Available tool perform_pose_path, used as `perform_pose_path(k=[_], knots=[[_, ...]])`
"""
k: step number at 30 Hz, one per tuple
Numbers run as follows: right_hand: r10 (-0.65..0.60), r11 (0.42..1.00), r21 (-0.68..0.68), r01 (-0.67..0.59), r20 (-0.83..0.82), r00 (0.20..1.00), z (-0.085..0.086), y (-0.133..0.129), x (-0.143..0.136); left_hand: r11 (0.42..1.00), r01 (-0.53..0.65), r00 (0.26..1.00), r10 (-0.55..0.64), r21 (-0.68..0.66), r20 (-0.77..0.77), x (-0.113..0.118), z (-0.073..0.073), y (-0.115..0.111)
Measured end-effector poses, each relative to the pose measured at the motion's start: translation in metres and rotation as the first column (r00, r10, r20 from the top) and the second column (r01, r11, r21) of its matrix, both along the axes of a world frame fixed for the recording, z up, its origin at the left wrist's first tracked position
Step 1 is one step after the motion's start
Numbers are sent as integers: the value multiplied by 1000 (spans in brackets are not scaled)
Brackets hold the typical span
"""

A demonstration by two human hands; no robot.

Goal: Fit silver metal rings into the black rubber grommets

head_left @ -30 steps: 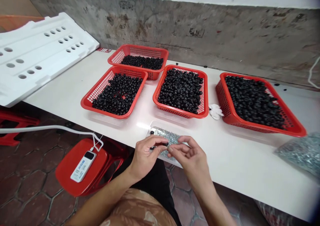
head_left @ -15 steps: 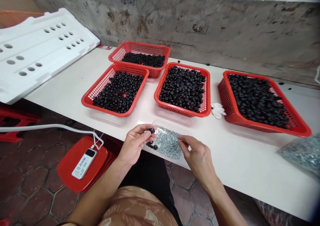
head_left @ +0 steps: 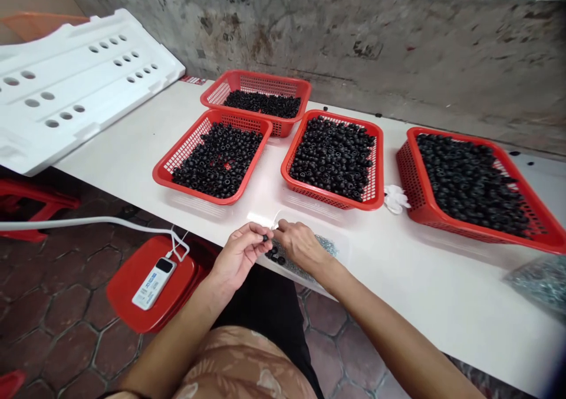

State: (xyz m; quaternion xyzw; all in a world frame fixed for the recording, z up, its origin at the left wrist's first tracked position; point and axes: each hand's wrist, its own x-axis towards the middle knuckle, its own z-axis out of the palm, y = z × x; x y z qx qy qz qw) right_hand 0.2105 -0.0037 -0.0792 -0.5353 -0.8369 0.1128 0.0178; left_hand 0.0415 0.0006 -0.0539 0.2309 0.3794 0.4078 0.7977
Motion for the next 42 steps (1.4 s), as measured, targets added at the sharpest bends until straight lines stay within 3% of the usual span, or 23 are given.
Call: perform_pose_path(k=[5,7,9,11,14,17,24,29,35,42], knots=[[30,1000,7,-30,-39,999,1,2,10,1000,23,1000,-23,-11,-15,-2,-2,-2],[-47,999,2,49,-191,980,7,-4,17,999,35,999,-34,28,-42,0,-2,-3],[-188,982,-79,172,-507,841,15,-12,24,995,53,996,-47,85,-77,2,-1,-4],[-319,947,-224,230,-734,600,22,-22,30,988,78,991,-62,135,-118,5,-1,-6],[-431,900,-374,222,-839,332,27,-36,34,975,133,979,-101,179,-174,13,-1,-11],[-443,892,-400,213,-867,230,27,-47,34,960,193,971,-157,204,-180,19,-1,-16],[-357,927,-299,227,-887,293,27,-58,35,946,241,969,-221,217,-110,26,2,-22],[-315,947,-272,168,-883,347,34,-58,37,934,290,957,-279,208,-81,27,3,-22],[-258,965,-232,119,-915,309,27,-57,39,931,295,955,-287,214,-67,29,0,-20],[-180,965,-75,249,-884,432,26,-66,34,938,289,957,-277,194,-87,28,-2,-20]])
